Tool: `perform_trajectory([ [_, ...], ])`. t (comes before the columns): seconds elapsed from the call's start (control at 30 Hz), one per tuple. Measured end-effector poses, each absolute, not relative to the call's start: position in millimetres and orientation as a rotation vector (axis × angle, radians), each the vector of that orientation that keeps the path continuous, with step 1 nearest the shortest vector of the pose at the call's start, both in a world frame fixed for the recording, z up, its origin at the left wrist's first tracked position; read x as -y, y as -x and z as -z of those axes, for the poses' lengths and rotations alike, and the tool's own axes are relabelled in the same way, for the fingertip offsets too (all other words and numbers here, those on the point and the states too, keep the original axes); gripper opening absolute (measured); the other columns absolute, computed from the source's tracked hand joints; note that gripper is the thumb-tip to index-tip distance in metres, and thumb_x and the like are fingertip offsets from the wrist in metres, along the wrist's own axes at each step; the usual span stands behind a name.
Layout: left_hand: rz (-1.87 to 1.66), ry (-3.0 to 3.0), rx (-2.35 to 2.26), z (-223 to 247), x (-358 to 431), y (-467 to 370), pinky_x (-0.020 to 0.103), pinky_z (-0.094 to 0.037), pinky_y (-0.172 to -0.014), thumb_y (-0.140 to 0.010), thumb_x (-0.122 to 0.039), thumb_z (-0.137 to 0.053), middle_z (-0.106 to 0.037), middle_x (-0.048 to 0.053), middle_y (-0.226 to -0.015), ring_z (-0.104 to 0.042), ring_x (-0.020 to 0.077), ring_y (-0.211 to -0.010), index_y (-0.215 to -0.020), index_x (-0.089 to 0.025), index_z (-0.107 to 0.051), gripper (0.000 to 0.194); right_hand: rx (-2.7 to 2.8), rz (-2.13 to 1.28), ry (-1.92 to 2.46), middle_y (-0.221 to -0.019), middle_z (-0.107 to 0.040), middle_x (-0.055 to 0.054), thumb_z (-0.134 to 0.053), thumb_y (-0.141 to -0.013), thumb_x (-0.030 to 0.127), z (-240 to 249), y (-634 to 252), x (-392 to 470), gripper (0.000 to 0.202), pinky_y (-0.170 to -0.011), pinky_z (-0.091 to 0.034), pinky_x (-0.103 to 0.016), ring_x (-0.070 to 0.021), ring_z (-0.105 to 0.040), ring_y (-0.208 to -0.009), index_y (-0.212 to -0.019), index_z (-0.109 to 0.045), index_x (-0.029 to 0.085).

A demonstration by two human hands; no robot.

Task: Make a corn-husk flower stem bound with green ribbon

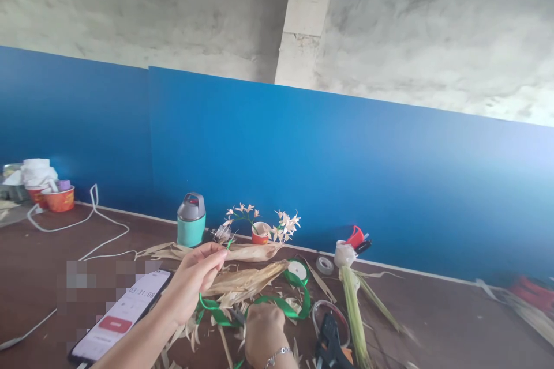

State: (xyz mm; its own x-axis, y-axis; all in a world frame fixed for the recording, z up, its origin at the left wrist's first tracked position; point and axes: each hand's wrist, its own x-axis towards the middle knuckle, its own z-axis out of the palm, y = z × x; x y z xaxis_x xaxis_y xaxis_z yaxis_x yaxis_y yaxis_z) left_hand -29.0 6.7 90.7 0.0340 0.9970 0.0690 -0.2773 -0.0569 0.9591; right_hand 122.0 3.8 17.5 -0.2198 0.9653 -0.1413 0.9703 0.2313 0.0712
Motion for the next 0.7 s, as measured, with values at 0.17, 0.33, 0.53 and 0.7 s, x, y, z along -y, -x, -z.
perform_trajectory([
  [0.17,-1.360,-1.030,-0.930,-89.7,-9.1,29.4,0.022,-0.006,-0.042,-0.068,-0.039,-0.066,-0.028,-0.011,-0.044,-0.012,0.0016,-0.039,-0.055,-0.016,-0.049,0.031,-2.223,0.125,-1.857,-0.082,-0.074,-0.014,-0.065,-0.041,-0.005,-18.8,-121.1,-17.0,0.042,-0.066,-0.054,-0.039,-0.0314,-0.069,-0.080,-0.077,-0.071,0.016],
  [0.33,-1.358,-1.037,-0.947,-89.6,-9.9,29.7,0.023,-0.005,-0.043,-0.070,-0.038,-0.065,-0.029,-0.010,-0.046,-0.012,0.0015,-0.039,-0.056,-0.016,-0.050,0.030,-2.165,0.212,-1.848,-0.090,-0.074,-0.012,-0.066,-0.041,-0.002,-18.1,-123.4,-27.1,0.046,-0.075,-0.053,-0.041,-0.0303,-0.068,-0.088,-0.082,-0.071,0.018],
  [0.53,-1.363,-1.025,-0.957,-91.8,-8.7,30.1,0.023,-0.005,-0.043,-0.069,-0.040,-0.065,-0.034,-0.009,-0.049,-0.012,0.0012,-0.040,-0.056,-0.016,-0.049,0.032,-2.187,0.323,-1.848,-0.091,-0.074,-0.007,-0.064,-0.044,0.001,-42.7,-140.8,-19.9,0.042,-0.074,-0.052,-0.030,-0.0252,-0.069,-0.086,-0.078,-0.073,0.022],
  [0.7,-1.383,-1.022,-0.933,-89.4,-8.9,30.1,0.022,-0.005,-0.043,-0.070,-0.040,-0.065,-0.033,-0.009,-0.046,-0.013,0.0016,-0.039,-0.055,-0.016,-0.049,0.033,-2.372,0.480,-1.945,-0.087,-0.073,-0.004,-0.057,-0.050,0.006,-68.8,-168.5,-4.5,0.038,-0.073,-0.047,-0.023,-0.0202,-0.066,-0.085,-0.079,-0.074,0.024],
])
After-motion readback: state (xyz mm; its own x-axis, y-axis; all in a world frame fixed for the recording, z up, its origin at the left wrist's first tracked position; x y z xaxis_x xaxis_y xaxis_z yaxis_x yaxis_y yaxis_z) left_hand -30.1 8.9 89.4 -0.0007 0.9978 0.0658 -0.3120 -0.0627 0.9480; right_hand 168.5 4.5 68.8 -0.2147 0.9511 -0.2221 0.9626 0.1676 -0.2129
